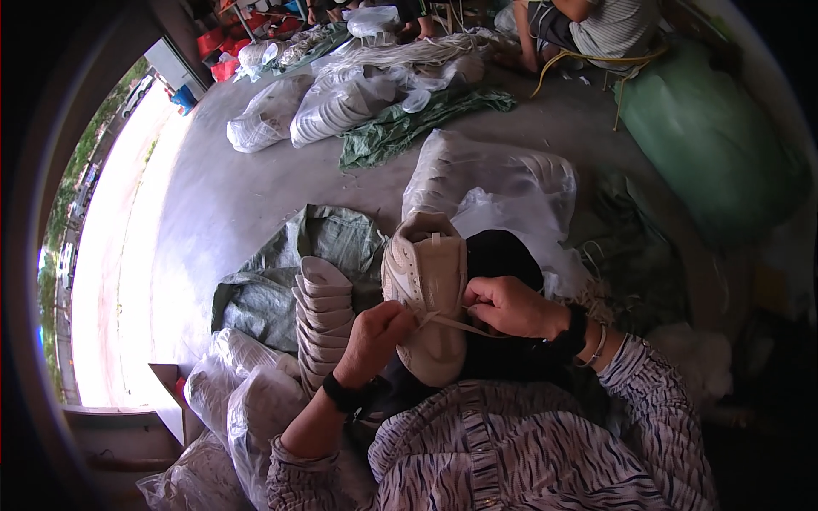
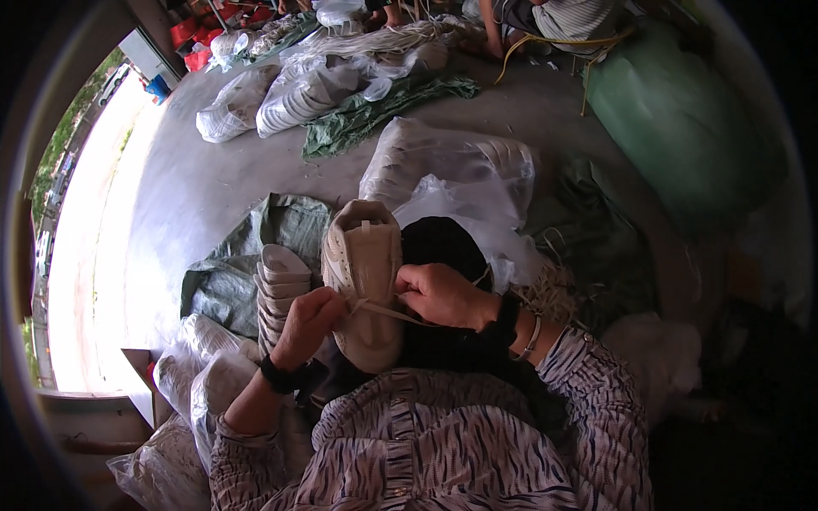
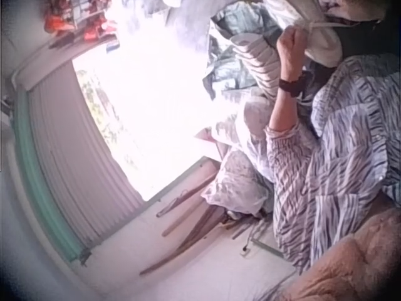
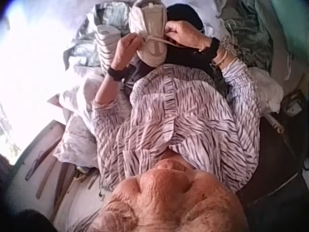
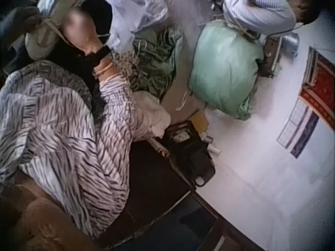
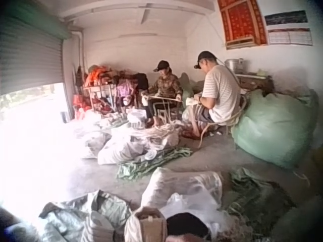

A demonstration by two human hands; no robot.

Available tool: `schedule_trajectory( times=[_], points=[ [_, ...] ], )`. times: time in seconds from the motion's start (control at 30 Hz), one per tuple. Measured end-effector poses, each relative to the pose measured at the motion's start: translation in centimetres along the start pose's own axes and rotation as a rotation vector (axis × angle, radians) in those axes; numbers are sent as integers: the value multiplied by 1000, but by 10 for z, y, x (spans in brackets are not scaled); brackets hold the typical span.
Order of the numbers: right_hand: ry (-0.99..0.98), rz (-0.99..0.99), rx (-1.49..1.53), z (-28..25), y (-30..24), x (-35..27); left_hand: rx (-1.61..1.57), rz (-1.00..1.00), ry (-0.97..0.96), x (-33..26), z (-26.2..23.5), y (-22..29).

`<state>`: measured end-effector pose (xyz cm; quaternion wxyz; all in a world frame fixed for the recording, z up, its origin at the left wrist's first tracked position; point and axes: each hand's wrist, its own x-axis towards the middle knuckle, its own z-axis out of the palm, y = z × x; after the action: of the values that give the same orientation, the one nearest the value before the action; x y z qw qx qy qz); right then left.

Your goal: Insert laces into a shoe and tighten them.

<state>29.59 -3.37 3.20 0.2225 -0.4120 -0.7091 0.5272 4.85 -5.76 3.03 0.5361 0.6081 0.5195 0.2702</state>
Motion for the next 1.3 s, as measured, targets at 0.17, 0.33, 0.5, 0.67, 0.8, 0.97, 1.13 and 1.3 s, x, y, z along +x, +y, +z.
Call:
schedule_trajectory(
  times=[0.17,0.33,0.5,0.67,0.8,0.97,1.13,1.3],
  points=[
    [-32,-8,-49,-3,2,2,-44,-73,26,4,0,3],
    [67,-163,-340,2,2,1,701,333,170,8,4,19],
    [165,-356,-716,3,-8,3,973,288,-94,19,-8,27],
    [180,-680,-1037,1,-20,9,1344,525,-72,18,-10,42],
    [53,-631,-1041,-1,-19,17,1362,997,-60,31,-18,60],
    [-31,-584,-1000,-6,-18,17,1520,1040,-167,47,-18,58],
    [2,-623,-861,-9,-10,18,1390,634,-451,52,-16,71],
    [26,-638,-886,-11,-4,18,1165,597,-260,58,2,25]
  ],
)
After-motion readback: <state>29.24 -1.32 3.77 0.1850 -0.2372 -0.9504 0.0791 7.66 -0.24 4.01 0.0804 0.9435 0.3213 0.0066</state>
